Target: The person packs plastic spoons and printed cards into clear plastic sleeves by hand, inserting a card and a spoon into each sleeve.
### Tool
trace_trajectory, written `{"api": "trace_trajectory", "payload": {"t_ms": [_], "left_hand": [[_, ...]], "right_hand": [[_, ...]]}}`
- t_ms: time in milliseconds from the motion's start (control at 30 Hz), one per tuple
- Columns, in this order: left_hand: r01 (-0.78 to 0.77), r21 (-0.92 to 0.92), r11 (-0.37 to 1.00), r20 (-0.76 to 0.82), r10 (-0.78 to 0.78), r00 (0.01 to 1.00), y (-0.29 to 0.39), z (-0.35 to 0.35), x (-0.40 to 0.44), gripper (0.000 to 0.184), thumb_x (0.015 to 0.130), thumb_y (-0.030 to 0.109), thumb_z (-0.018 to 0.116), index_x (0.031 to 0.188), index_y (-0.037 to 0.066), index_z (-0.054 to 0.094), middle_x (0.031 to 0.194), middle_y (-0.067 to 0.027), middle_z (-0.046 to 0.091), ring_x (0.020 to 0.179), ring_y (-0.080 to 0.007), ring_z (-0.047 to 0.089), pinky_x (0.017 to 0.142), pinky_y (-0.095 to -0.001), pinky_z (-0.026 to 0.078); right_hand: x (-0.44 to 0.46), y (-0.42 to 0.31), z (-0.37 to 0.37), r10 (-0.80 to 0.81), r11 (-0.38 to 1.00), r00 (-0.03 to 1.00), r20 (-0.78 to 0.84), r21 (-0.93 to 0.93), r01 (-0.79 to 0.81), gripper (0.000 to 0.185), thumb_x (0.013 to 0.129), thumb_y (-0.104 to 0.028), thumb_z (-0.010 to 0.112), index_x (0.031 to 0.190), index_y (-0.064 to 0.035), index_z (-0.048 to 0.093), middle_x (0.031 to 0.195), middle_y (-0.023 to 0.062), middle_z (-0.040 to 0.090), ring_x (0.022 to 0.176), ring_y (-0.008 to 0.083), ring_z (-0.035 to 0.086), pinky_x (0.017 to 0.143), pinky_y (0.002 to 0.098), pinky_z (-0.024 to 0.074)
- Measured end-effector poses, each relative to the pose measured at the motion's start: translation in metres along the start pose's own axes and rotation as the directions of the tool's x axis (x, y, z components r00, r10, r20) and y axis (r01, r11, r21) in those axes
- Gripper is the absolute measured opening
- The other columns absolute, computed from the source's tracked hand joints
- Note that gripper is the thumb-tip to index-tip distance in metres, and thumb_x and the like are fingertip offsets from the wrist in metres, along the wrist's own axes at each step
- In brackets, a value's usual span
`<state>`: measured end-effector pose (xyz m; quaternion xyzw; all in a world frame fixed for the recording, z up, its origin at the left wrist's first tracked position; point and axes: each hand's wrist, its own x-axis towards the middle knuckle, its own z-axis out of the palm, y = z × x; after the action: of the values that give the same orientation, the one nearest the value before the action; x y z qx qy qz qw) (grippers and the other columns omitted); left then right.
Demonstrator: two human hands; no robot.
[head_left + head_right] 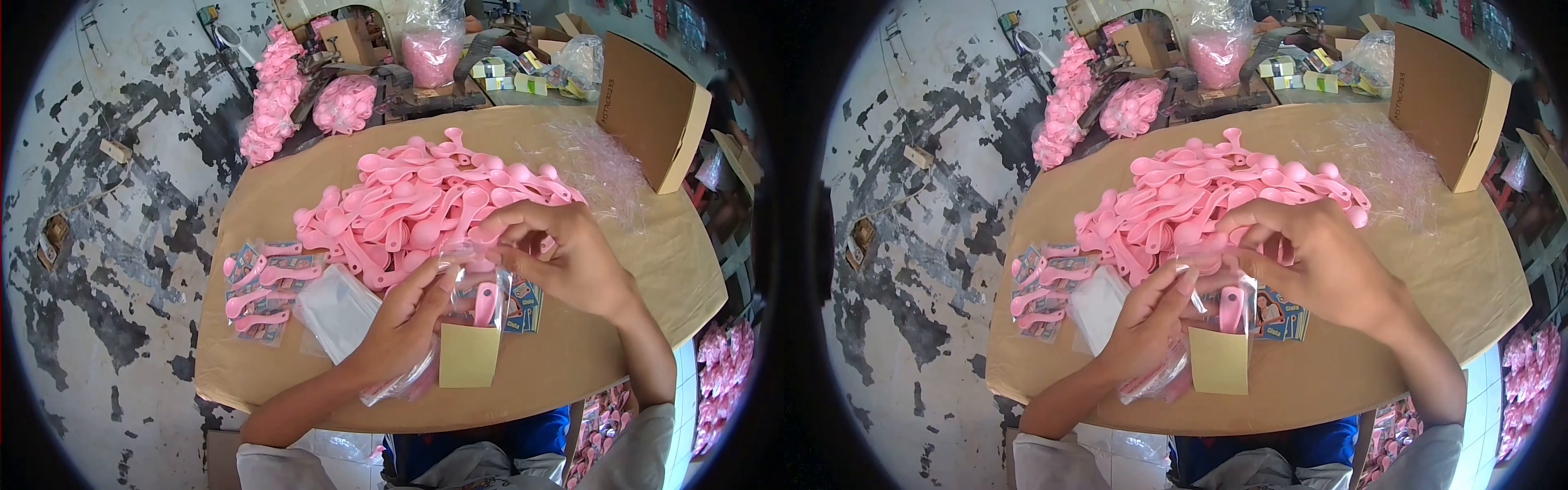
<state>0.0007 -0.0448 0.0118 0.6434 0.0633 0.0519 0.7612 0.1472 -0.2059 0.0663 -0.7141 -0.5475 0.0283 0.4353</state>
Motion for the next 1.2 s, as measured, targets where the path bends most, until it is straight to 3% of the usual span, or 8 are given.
{"api": "trace_trajectory", "payload": {"t_ms": [67, 433, 600, 767, 900, 967, 1033, 1200], "left_hand": [[-0.03, 0.076, 0.997, -0.028, 0.033, 0.999, -0.003, -0.005, 0.0, 0.04, 0.104, 0.02, 0.039, 0.14, 0.002, 0.038, 0.128, -0.0109, 0.054, 0.112, -0.0187, 0.059, 0.088, -0.0321, 0.053], [-0.173, 0.554, 0.814, 0.043, 0.179, 0.983, -0.01, -0.003, -0.004, 0.044, 0.1, 0.005, 0.041, 0.141, -0.008, 0.034, 0.072, -0.0078, 0.054, 0.06, -0.0092, 0.047, 0.061, -0.0251, 0.044], [-0.216, 0.498, 0.84, 0.1, 0.192, 0.976, -0.004, -0.001, -0.002, 0.044, 0.101, 0.007, 0.04, 0.143, -0.005, 0.034, 0.1, -0.0099, 0.061, 0.082, -0.01, 0.055, 0.07, -0.022, 0.046], [-0.096, -0.005, 0.995, 0.054, 0.096, 0.994, 0.006, 0.004, 0.001, 0.038, 0.106, 0.02, 0.029, 0.138, 0.0, 0.036, 0.134, -0.0194, 0.052, 0.104, -0.0289, 0.065, 0.088, -0.0343, 0.055], [-0.027, -0.221, 0.975, -0.046, 0.017, 0.999, 0.008, -0.002, 0.007, 0.039, 0.106, 0.026, 0.034, 0.133, 0.0, 0.042, 0.131, -0.0137, 0.054, 0.102, -0.0186, 0.063, 0.079, -0.0304, 0.056], [0.014, -0.218, 0.976, -0.093, -0.035, 0.995, 0.002, -0.003, 0.01, 0.039, 0.104, 0.029, 0.038, 0.131, 0.002, 0.047, 0.122, -0.0114, 0.059, 0.094, -0.0168, 0.065, 0.077, -0.0294, 0.056], [0.055, -0.167, 0.984, -0.073, -0.068, 0.995, 0.001, -0.009, 0.015, 0.039, 0.104, 0.028, 0.041, 0.13, 0.001, 0.049, 0.118, -0.0116, 0.061, 0.095, -0.0185, 0.065, 0.079, -0.0312, 0.056], [0.109, -0.157, 0.982, -0.02, -0.114, 0.993, -0.003, -0.011, 0.009, 0.039, 0.101, 0.032, 0.048, 0.129, 0.006, 0.055, 0.099, -0.0046, 0.067, 0.086, -0.0104, 0.065, 0.073, -0.0256, 0.056]], "right_hand": [[0.004, 0.016, 0.015, -0.454, 0.829, 0.869, -0.196, -0.452, 0.33, 0.021, 0.078, -0.01, 0.073, 0.098, -0.008, 0.068, 0.087, 0.0029, 0.065, 0.078, 0.0177, 0.06, 0.065, 0.0307, 0.0483], [-0.005, 0.022, 0.042, -0.583, 0.639, 0.811, -0.056, -0.648, 0.415, 0.022, 0.061, -0.018, 0.074, 0.081, -0.0103, 0.068, 0.078, -0.001, 0.062, 0.081, 0.0176, 0.058, 0.068, 0.0327, 0.0466], [-0.008, 0.013, 0.031, -0.476, 0.757, 0.866, -0.151, -0.571, 0.317, 0.017, 0.063, -0.014, 0.074, 0.074, -0.0101, 0.062, 0.074, -0.0013, 0.062, 0.073, 0.0163, 0.059, 0.067, 0.0317, 0.0455], [-0.003, 0.008, -0.024, -0.004, 0.971, 0.925, -0.381, 0.22, 0.095, 0.009, 0.078, -0.011, 0.067, 0.075, -0.0069, 0.059, 0.072, -0.0002, 0.059, 0.069, 0.0098, 0.056, 0.061, 0.0237, 0.0407], [-0.006, 0.087, -0.106, -0.212, 0.521, 0.976, 0.049, 0.851, 0.071, 0.009, 0.081, -0.001, 0.057, 0.085, -0.0018, 0.065, 0.081, 0.0062, 0.065, 0.072, 0.0136, 0.06, 0.068, 0.0286, 0.0481], [-0.023, 0.151, -0.116, 0.0, 0.993, 0.998, -0.067, -0.114, -0.008, 0.016, 0.082, 0.0, 0.056, 0.093, -0.0013, 0.068, 0.09, 0.0097, 0.069, 0.075, 0.017, 0.063, 0.072, 0.0309, 0.0498], [-0.013, 0.156, -0.121, 0.017, 0.786, 0.96, -0.28, -0.589, -0.186, 0.022, 0.084, -0.001, 0.056, 0.1, -0.0012, 0.07, 0.097, 0.0123, 0.07, 0.079, 0.0196, 0.064, 0.076, 0.0319, 0.0505], [-0.001, 0.097, -0.088, -0.046, 0.938, 0.901, -0.431, -0.328, -0.109, 0.027, 0.084, 0.0, 0.058, 0.109, -0.0013, 0.068, 0.093, 0.0085, 0.071, 0.081, 0.0146, 0.065, 0.076, 0.0279, 0.0493]]}}
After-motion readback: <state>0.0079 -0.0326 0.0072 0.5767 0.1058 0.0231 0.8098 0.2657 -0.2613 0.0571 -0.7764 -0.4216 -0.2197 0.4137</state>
